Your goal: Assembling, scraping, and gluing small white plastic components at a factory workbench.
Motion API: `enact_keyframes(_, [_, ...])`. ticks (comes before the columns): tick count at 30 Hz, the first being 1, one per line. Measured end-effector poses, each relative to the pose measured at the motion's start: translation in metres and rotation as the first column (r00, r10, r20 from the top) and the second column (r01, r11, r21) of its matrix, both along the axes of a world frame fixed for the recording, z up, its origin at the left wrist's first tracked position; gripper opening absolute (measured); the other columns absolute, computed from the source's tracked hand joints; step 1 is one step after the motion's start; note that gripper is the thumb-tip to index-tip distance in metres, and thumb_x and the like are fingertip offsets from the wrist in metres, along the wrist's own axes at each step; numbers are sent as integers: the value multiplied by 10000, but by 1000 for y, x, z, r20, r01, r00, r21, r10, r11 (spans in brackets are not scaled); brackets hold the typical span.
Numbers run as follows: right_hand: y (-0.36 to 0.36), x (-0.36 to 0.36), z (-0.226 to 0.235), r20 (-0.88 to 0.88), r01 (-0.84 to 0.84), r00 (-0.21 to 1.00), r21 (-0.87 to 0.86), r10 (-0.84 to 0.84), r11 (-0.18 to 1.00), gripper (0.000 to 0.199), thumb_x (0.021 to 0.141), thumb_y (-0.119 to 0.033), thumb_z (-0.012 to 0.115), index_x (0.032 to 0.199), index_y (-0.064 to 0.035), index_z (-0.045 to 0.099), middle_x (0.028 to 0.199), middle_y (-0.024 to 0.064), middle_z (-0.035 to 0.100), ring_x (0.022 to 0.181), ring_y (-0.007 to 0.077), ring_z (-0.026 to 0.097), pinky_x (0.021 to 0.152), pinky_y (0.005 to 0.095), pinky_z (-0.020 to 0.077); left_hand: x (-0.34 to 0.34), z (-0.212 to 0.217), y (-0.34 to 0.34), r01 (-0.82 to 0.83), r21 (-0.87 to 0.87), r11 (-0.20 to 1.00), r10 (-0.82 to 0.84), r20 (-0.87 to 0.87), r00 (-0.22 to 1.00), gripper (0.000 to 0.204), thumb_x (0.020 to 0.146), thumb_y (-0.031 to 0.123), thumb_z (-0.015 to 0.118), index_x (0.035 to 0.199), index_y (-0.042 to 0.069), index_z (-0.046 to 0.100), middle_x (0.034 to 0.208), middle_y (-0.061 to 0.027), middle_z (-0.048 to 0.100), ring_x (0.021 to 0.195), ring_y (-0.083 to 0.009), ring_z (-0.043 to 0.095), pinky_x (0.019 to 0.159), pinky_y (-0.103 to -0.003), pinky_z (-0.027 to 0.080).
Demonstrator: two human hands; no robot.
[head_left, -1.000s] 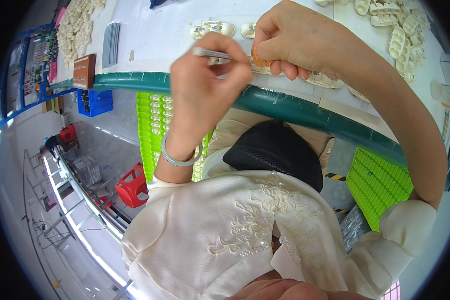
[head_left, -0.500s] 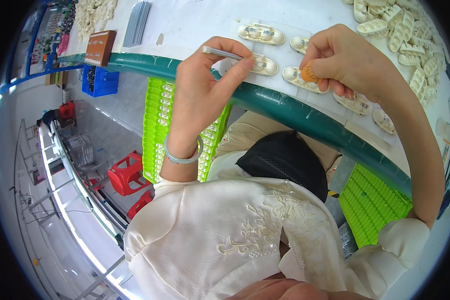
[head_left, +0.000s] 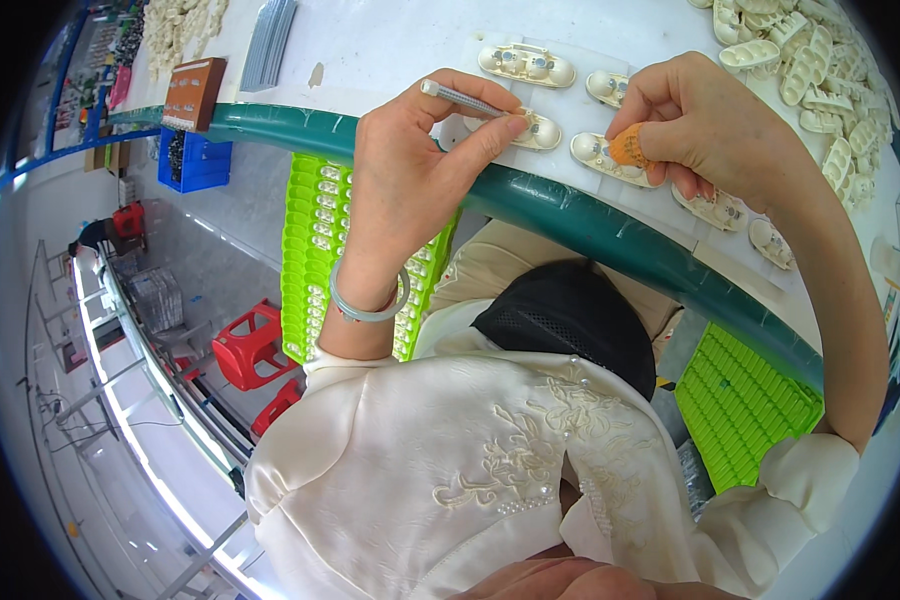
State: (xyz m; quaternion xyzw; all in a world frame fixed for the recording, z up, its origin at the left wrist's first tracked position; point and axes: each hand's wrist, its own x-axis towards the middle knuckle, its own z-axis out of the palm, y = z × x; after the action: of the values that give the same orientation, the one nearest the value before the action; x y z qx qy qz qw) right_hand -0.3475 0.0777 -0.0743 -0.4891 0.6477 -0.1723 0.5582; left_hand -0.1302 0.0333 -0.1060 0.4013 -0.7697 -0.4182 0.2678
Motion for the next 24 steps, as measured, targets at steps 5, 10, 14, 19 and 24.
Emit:
enact_keyframes(5, [1,-1,0,-8,-21,1000,-26,21,999,106,709,-75,572,751,9,619,588,52,577,455,85,523,394,225,395,-7,2,5,-65,-21,998,66,51,997,125,752,-17,673,861,-33,615,820,-58,647,774,-88,587,739,-217,476])
enact_keyframes(10, [1,5,3,68,29,997,-132,-20,991,198,763,-56,548,908,61,616,576,63,551,361,55,448,318,199,330,-7,-9,1,-94,-127,987,93,-10,996,112,671,58,667,775,22,643,701,-54,653,645,-94,601,653,-224,486])
enact_keyframes(14, [-10,26,-14,154,50,988,-262,-9,964,171,751,-70,552,858,50,612,578,68,563,424,94,525,373,230,403,-10,-7,1,-102,-146,984,108,39,993,96,670,55,663,760,27,644,694,-49,649,616,-92,584,646,-225,486])
enact_keyframes(19, [-16,36,-24,132,-47,988,-251,82,967,217,786,-88,549,924,71,604,574,50,530,389,79,494,329,204,365,-10,-12,-4,-99,-187,977,106,27,994,95,661,45,659,753,26,642,668,-45,636,644,-87,607,651,-228,499])
enact_keyframes(24, [-19,42,-17,131,-10,991,-227,41,974,141,751,-88,564,753,49,600,538,85,570,430,128,567,419,252,461,0,-4,-6,-108,-44,993,105,-54,993,119,708,29,666,811,-14,625,747,-49,646,716,-98,624,681,-225,516])
